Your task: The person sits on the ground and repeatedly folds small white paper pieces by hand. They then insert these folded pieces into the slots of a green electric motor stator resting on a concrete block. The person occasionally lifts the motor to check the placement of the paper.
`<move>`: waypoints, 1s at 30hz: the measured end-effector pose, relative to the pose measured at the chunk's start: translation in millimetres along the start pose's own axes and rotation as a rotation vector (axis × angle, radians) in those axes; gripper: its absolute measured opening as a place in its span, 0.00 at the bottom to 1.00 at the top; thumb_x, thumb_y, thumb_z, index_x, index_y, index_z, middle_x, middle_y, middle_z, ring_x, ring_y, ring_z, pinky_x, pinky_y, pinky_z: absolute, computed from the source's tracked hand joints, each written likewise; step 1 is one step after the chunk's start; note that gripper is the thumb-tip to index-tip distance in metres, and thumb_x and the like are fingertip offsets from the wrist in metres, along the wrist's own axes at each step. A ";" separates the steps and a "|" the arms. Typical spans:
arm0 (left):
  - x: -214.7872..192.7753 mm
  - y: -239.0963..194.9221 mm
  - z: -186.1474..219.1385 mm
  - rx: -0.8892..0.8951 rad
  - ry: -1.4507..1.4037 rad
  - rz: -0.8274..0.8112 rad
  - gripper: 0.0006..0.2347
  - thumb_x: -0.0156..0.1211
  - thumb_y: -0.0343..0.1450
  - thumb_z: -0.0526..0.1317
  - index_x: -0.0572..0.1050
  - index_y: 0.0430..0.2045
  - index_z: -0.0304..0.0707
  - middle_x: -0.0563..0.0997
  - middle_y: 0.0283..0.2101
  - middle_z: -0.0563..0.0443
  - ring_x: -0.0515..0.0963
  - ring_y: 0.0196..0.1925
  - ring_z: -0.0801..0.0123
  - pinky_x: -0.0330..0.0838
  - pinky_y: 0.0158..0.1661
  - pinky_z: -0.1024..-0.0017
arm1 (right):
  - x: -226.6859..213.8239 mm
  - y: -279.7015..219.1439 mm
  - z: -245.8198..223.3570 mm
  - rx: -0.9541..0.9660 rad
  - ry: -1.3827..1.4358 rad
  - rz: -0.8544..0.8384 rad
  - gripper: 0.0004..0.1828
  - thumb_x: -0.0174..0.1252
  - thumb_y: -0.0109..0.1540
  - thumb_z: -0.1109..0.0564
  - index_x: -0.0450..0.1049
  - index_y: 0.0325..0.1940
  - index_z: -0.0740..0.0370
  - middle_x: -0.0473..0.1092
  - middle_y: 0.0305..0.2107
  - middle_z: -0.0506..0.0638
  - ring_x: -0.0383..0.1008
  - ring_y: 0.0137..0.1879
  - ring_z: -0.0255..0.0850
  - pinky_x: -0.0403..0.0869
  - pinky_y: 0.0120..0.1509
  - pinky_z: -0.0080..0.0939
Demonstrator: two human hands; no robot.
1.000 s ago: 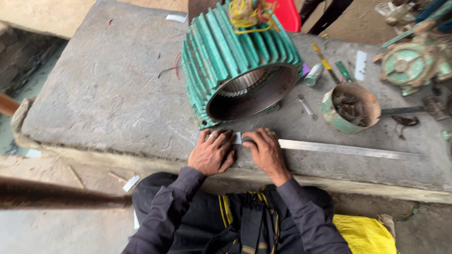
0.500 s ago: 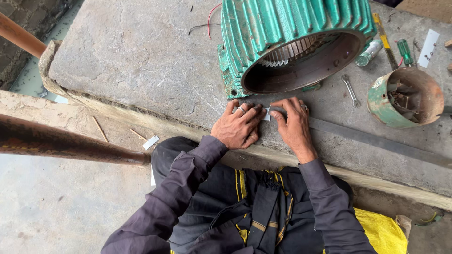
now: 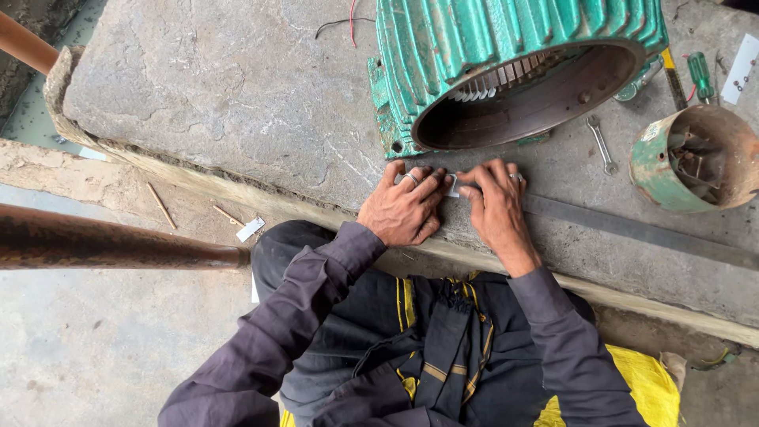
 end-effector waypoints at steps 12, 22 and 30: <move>3.5 -1.7 0.6 0.001 -0.011 -0.023 0.28 0.59 0.70 0.54 0.73 0.60 0.33 0.73 0.59 0.46 0.70 0.59 0.59 0.60 0.61 0.50 | 3.0 -3.5 -2.9 -0.015 -0.027 -0.030 0.07 0.60 0.66 0.58 0.76 0.49 0.57 0.68 0.45 0.50 0.65 0.53 0.50 0.61 0.58 0.56; 9.2 -4.4 2.0 -0.006 -0.012 -0.048 0.28 0.57 0.72 0.54 0.73 0.61 0.33 0.73 0.59 0.46 0.70 0.60 0.58 0.60 0.61 0.49 | 5.9 -9.1 2.5 0.002 0.004 -0.060 0.08 0.61 0.65 0.56 0.76 0.48 0.56 0.68 0.43 0.49 0.65 0.53 0.49 0.61 0.58 0.55; 5.5 -3.7 1.8 -0.011 0.003 -0.045 0.28 0.57 0.71 0.54 0.72 0.61 0.32 0.73 0.58 0.46 0.70 0.59 0.59 0.59 0.62 0.51 | 5.4 2.3 7.0 0.035 0.032 -0.030 0.09 0.62 0.64 0.58 0.75 0.48 0.58 0.68 0.44 0.50 0.66 0.54 0.50 0.62 0.59 0.56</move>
Point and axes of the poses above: each hand's wrist, its own y-axis towards the middle knuckle, its own x-axis out of the palm, z = x × y, the point moved 5 cm from there along y, towards the middle knuckle
